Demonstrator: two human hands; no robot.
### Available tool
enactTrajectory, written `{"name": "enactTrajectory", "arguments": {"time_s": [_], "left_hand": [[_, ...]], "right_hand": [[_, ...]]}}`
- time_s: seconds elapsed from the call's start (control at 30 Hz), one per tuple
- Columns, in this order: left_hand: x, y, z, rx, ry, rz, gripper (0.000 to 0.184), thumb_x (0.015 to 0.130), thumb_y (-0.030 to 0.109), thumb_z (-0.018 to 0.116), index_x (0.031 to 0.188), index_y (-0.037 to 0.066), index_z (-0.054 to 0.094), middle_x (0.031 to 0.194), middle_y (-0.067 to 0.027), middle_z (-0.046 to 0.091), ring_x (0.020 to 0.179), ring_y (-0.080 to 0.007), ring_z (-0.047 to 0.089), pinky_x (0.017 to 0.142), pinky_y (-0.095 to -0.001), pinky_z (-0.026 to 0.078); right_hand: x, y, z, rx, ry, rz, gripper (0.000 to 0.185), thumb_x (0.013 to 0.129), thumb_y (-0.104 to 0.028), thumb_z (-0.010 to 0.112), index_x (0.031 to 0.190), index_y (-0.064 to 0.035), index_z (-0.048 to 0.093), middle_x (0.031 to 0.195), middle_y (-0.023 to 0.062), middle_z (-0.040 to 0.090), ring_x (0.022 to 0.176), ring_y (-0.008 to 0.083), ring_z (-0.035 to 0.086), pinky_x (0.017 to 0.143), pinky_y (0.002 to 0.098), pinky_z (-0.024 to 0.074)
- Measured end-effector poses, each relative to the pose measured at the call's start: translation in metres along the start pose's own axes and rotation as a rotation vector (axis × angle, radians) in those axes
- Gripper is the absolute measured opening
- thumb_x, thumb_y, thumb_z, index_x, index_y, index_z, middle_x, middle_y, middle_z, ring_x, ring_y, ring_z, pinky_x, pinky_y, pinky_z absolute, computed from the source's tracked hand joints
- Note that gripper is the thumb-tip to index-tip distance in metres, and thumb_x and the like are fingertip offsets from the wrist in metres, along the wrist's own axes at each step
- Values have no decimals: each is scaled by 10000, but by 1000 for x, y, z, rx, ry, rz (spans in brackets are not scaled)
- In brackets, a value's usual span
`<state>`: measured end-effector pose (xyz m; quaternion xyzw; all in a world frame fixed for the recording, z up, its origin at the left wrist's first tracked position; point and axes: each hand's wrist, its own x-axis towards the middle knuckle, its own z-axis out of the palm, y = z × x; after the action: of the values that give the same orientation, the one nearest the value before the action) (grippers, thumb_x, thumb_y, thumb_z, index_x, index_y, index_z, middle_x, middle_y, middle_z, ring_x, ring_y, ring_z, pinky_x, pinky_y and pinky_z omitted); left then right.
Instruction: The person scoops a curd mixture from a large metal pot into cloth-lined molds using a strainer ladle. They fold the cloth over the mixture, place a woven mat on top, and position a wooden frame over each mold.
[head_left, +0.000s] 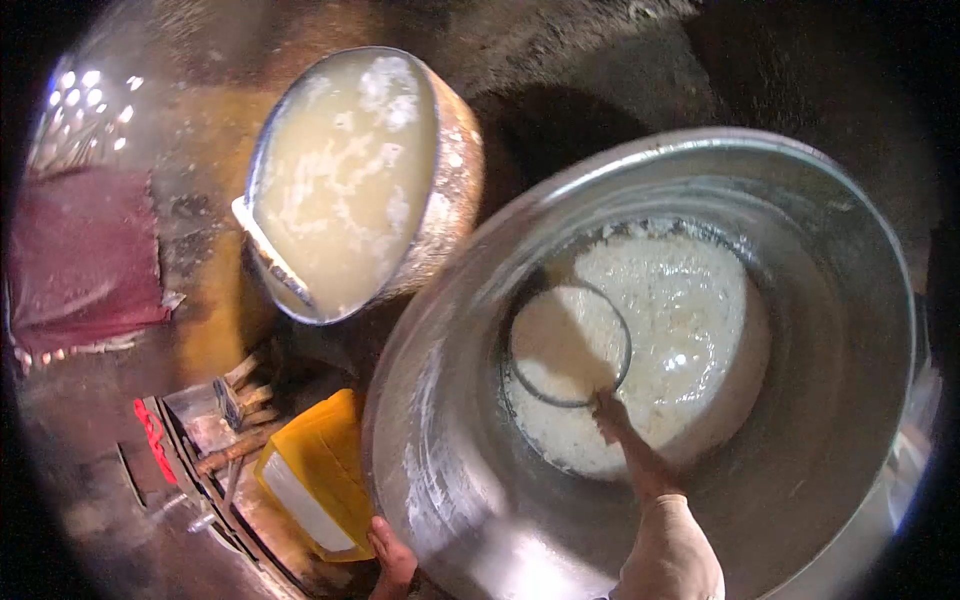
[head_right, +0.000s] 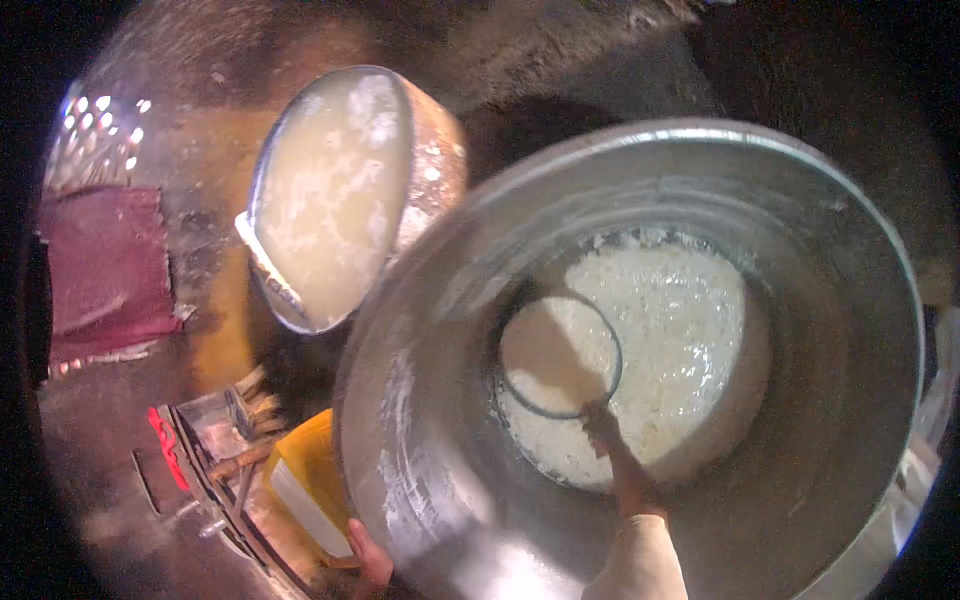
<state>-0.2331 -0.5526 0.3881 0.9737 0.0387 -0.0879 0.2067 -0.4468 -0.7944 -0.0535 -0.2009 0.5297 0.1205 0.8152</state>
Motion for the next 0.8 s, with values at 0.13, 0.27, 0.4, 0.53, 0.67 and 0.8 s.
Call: {"name": "enactTrajectory", "arguments": {"time_s": [0.13,0.27,0.4,0.53,0.67,0.8], "left_hand": [[6,-9,10,41,-71,254,479,932,370,290,891,-59,498,808,-259,468,769,-399,441,699,-429,353],[12,52,1,-177,-215,171,475,923,376,303,853,-49,505,820,-238,507,803,-397,483,733,-431,373],[18,41,9,-234,-259,406,415,927,329,301,991,-26,507,992,-214,531,954,-365,492,836,-411,378],[21,28,-27,-567,-360,279,396,933,286,294,1068,-13,517,1049,-197,541,1014,-338,493,886,-382,374],[35,-60,-78,-821,-337,126,361,920,308,358,1064,31,540,1017,-136,583,957,-245,546,838,-340,412],[48,-204,-128,-953,-226,-169,343,905,337,393,1067,78,550,949,-67,600,834,-140,551,729,-280,420]], "right_hand": [[-72,7,10,-43,-117,159,319,712,-45,584,998,-115,461,556,24,452,407,135,456,362,300,388],[-221,-40,45,-323,-125,-21,254,722,-35,599,937,-29,462,573,27,448,459,138,479,403,287,408],[-361,-92,78,-679,-44,57,129,740,-41,585,823,-6,492,574,38,476,458,131,484,400,296,409],[-497,-147,148,-1087,138,104,122,740,-61,591,680,0,505,528,36,479,446,127,491,398,291,398],[-571,-155,192,-1318,226,127,116,723,-63,597,665,-18,508,521,39,482,437,128,492,392,284,391],[-612,-140,278,-1418,257,133,63,717,-42,586,674,-23,544,508,55,498,406,131,473,381,285,387]]}}
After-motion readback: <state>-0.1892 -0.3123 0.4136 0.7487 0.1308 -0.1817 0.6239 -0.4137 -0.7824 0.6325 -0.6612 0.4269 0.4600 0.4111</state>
